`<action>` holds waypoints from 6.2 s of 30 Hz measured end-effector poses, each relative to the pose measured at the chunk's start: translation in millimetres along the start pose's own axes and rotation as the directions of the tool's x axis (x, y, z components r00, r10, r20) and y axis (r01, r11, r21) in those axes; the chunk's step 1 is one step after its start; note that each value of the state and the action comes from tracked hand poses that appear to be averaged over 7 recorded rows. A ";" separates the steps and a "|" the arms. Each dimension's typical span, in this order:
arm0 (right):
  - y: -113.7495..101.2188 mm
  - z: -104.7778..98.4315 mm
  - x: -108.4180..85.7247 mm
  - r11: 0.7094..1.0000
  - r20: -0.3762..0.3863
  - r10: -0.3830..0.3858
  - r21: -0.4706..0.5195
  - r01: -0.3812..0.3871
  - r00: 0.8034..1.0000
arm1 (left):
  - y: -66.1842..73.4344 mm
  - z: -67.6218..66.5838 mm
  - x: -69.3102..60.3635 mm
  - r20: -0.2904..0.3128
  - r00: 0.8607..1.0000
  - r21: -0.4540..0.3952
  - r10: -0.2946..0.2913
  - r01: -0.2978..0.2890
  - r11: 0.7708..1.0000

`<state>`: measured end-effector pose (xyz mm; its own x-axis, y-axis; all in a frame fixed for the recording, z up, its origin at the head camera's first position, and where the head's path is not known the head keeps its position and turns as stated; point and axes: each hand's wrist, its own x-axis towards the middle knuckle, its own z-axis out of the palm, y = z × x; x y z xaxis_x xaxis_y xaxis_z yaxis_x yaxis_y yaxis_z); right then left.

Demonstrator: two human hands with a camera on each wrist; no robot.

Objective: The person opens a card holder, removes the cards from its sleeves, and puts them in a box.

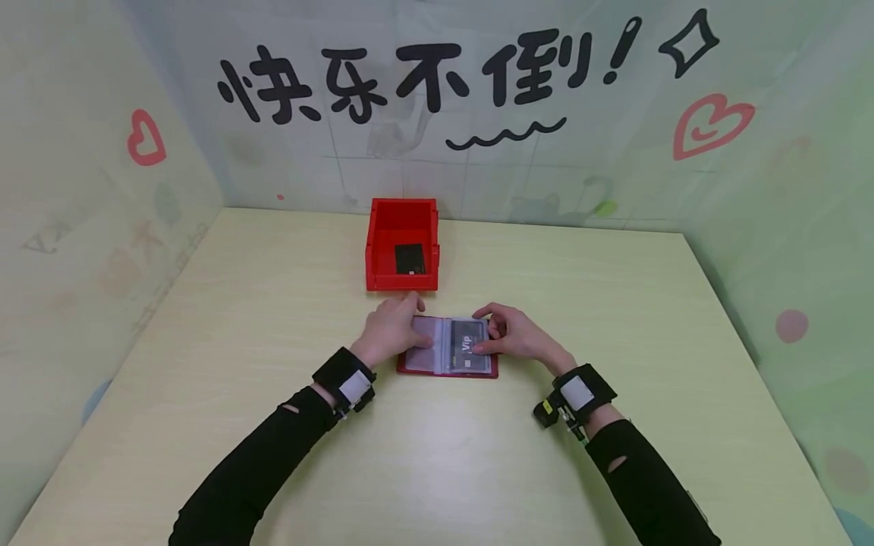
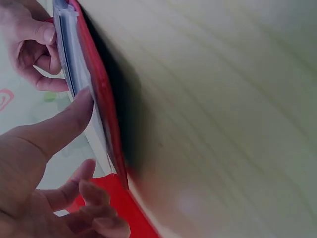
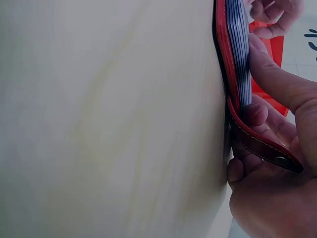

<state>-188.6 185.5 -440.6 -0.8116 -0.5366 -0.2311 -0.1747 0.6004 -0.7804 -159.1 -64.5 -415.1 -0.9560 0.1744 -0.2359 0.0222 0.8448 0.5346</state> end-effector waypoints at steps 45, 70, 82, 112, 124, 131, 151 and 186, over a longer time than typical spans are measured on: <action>-0.1 1.9 -1.6 1.000 -0.013 0.003 0.008 -0.002 1.000 | 18.0 22.8 20.5 0.084 0.996 -0.209 0.035 -0.017 0.978; 2.0 2.3 0.7 1.000 -0.014 -0.016 0.000 0.016 1.000 | 21.2 20.5 22.5 0.122 0.992 -0.227 -0.037 0.064 0.972; 0.9 0.1 -0.8 1.000 -0.009 -0.001 -0.004 0.001 1.000 | 22.4 15.9 24.7 0.173 0.983 -0.232 -0.068 0.108 0.967; 0.8 -2.0 -0.6 1.000 0.000 -0.006 -0.011 0.006 1.000 | 19.8 7.2 18.9 0.229 0.972 -0.204 -0.058 0.107 0.973; -1.6 -1.6 -1.0 1.000 0.005 0.002 -0.005 -0.002 1.000 | 22.4 6.7 17.3 0.231 0.971 -0.185 -0.062 0.107 0.977; -0.9 -1.4 -0.6 1.000 0.003 -0.002 -0.009 0.002 1.000 | 17.9 0.7 17.8 0.281 0.957 -0.163 -0.065 0.114 0.980; 4.9 1.2 -16.8 0.999 0.022 -0.039 -0.018 0.039 0.999 | 17.3 10.1 -3.5 0.259 0.961 -0.353 -0.102 0.193 0.915; 2.0 0.1 -13.0 0.999 0.018 -0.031 -0.010 0.031 0.999 | -5.6 -23.0 3.1 -0.054 0.973 -0.699 -0.224 0.124 0.705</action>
<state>-178.3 193.6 -439.2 -0.7954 -0.5656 -0.2179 -0.2051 0.5895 -0.7813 -168.9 -80.3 -400.2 -0.9510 -0.0473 -0.3056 -0.3070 0.2633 0.9146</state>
